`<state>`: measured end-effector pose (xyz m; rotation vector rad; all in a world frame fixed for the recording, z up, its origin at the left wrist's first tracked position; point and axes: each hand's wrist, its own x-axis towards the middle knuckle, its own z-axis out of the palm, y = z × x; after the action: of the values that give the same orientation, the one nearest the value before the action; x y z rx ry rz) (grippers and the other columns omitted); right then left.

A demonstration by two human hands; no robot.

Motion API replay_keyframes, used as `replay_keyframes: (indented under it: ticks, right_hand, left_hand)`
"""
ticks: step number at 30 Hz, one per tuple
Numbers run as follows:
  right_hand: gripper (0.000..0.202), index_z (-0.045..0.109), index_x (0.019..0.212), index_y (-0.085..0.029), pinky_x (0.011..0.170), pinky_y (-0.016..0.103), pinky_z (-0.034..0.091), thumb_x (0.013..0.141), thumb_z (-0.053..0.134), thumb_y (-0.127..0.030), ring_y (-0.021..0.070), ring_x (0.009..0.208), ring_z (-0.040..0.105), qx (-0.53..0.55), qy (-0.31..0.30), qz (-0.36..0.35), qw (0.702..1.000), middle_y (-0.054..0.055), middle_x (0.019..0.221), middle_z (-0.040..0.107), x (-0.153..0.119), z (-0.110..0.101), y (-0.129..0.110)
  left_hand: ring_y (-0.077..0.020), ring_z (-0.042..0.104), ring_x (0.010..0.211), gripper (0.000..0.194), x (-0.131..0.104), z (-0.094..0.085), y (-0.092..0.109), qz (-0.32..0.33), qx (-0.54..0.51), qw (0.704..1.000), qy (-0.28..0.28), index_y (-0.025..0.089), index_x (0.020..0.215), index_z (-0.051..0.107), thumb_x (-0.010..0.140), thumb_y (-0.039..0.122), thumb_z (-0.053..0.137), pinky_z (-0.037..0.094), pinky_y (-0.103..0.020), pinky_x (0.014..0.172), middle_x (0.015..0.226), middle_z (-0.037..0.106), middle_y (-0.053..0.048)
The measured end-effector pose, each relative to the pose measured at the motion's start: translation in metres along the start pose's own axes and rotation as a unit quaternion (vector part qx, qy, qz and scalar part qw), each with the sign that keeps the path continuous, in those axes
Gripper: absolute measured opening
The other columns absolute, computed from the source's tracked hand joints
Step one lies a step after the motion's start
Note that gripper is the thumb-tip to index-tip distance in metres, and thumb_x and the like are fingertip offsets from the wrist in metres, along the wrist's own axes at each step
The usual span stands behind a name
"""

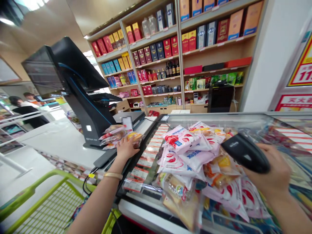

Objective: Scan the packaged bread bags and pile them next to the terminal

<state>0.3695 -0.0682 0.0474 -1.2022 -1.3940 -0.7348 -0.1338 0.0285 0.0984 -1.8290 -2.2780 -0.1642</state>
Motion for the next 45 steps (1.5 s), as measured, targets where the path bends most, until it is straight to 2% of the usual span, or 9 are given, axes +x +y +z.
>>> replay_keyframes:
  ticks: [7,14,16,19,20,26,29,38,45]
  right_hand:
    - [0.031,0.062,0.081,-0.026,0.059,0.035,0.048,0.066,0.079,-0.047,0.0213,0.065,0.064,0.014,-0.007,0.031,0.999,0.004,0.081,0.068,0.0,-0.001,-0.005]
    - [0.028,0.063,0.082,-0.027,0.059,0.037,0.05,0.064,0.08,-0.041,0.0235,0.067,0.066,0.048,-0.018,0.052,0.997,0.003,0.082,0.067,0.004,-0.004,-0.013]
    - [0.026,0.063,0.083,-0.027,0.059,0.036,0.05,0.066,0.08,-0.037,0.0222,0.067,0.066,0.051,-0.015,0.034,0.998,0.003,0.083,0.067,0.003,-0.004,-0.014]
    - [0.026,0.063,0.084,-0.026,0.059,0.034,0.051,0.066,0.081,-0.034,0.0217,0.067,0.066,0.056,-0.01,0.016,0.998,0.003,0.084,0.069,0.004,-0.003,-0.016]
    - [0.026,0.063,0.084,-0.026,0.059,0.034,0.051,0.066,0.081,-0.034,0.0217,0.068,0.067,0.057,-0.013,0.02,0.998,0.003,0.084,0.069,0.005,-0.003,-0.017]
    - [0.023,0.065,0.087,-0.026,0.06,0.032,0.052,0.068,0.076,-0.03,0.0205,0.068,0.067,0.07,-0.02,0.032,0.997,0.001,0.082,0.069,0.016,-0.009,-0.03]
    - [0.023,0.064,0.089,-0.026,0.058,0.031,0.051,0.071,0.076,-0.033,0.0187,0.064,0.064,0.081,-0.022,0.03,0.996,-0.001,0.079,0.067,0.027,-0.018,-0.043]
    - [0.024,0.065,0.097,-0.026,0.056,0.031,0.05,0.079,0.073,-0.04,0.017,0.059,0.061,0.146,-0.117,-0.017,0.982,-0.001,0.077,0.067,0.047,-0.021,-0.085]
    - [0.024,0.066,0.096,-0.026,0.056,0.031,0.05,0.076,0.075,-0.037,0.0167,0.057,0.06,0.15,-0.16,0.023,0.975,-0.001,0.075,0.066,0.046,-0.016,-0.09]
  left_hand:
    - [-0.0381,0.061,0.135,0.042,0.004,0.001,-0.018,0.04,-0.067,0.996,0.036,0.027,0.136,0.068,0.095,0.028,0.061,0.044,-0.06,0.112,0.146,0.067,-0.017]
    - [-0.0329,0.076,0.106,0.038,0.01,-0.008,-0.022,-0.006,-0.258,0.961,0.104,0.015,0.119,0.076,0.102,0.027,0.043,0.059,-0.045,0.097,0.104,0.081,-0.017]
    - [-0.0297,0.077,0.099,0.032,0.008,-0.013,-0.008,-0.066,-0.466,0.873,0.131,0.015,0.108,0.077,0.101,0.03,0.05,0.063,-0.042,0.091,0.093,0.08,-0.012]
    - [-0.0228,0.077,0.098,0.02,0.003,-0.023,0.029,-0.134,-0.768,0.618,0.104,0.017,0.092,0.073,0.098,0.026,0.056,0.067,-0.037,0.085,0.093,0.08,-0.007]
    - [-0.0209,0.077,0.099,0.018,0.001,-0.026,0.042,-0.139,-0.808,0.566,0.087,0.017,0.09,0.071,0.098,0.023,0.056,0.067,-0.037,0.085,0.096,0.08,-0.006]
    - [-0.0195,0.078,0.106,0.004,-0.005,-0.042,0.112,-0.142,-0.907,0.395,0.007,0.017,0.092,0.07,0.095,0.018,0.067,0.067,-0.038,0.093,0.106,0.081,-0.008]
    - [-0.0201,0.078,0.108,0.014,-0.014,-0.037,0.132,-0.092,-0.904,0.415,0.035,0.018,0.1,0.074,0.087,0.016,0.077,0.066,-0.036,0.095,0.116,0.081,-0.008]
    - [-0.0294,0.077,0.11,0.05,-0.033,-0.007,0.139,0.019,-0.772,0.61,0.177,0.014,0.122,0.075,0.083,0.045,0.08,0.066,-0.044,0.096,0.121,0.079,-0.013]
    - [-0.0291,0.076,0.112,0.05,-0.034,-0.002,0.134,0.043,-0.721,0.66,0.205,0.016,0.124,0.074,0.089,0.051,0.074,0.064,-0.045,0.099,0.122,0.078,-0.013]
